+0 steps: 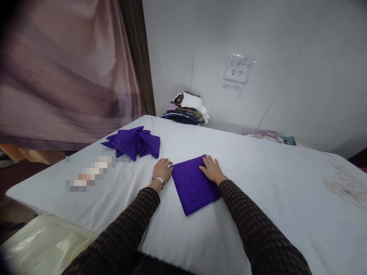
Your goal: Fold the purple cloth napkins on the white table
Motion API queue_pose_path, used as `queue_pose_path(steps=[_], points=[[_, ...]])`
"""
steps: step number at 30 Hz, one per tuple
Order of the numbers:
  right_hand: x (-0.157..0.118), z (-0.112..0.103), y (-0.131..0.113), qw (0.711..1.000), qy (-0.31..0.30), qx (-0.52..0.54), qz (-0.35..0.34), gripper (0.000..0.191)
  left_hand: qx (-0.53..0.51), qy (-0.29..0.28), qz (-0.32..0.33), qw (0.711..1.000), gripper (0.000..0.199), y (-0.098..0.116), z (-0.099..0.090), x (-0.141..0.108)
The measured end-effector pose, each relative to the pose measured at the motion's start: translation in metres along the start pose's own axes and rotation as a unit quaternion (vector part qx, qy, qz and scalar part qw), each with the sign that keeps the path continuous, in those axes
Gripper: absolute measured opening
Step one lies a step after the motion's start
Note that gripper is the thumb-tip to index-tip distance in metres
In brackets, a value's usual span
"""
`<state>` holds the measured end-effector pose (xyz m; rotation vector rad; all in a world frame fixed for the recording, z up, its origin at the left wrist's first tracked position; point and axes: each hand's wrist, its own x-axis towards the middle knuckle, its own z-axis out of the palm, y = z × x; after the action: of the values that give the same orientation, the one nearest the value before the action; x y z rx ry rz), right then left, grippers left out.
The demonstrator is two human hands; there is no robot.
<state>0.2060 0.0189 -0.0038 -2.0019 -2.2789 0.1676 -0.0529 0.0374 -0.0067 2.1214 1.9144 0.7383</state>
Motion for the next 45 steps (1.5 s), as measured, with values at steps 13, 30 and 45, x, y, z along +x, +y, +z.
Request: queue_pose_path(steps=[13,30,45], points=[[0.010,0.002,-0.003,1.000,-0.023,0.011,0.010,0.066,0.013,-0.024,-0.003,1.000,0.013,0.002,-0.001,0.004],[0.010,0.004,0.002,0.999,-0.018,0.035,0.007,0.066,0.031,-0.059,0.026,0.997,0.013,0.002,0.001,0.006],[0.009,0.001,-0.001,0.999,-0.014,0.014,0.025,0.067,0.053,-0.071,0.040,0.995,0.017,0.005,-0.004,0.004]])
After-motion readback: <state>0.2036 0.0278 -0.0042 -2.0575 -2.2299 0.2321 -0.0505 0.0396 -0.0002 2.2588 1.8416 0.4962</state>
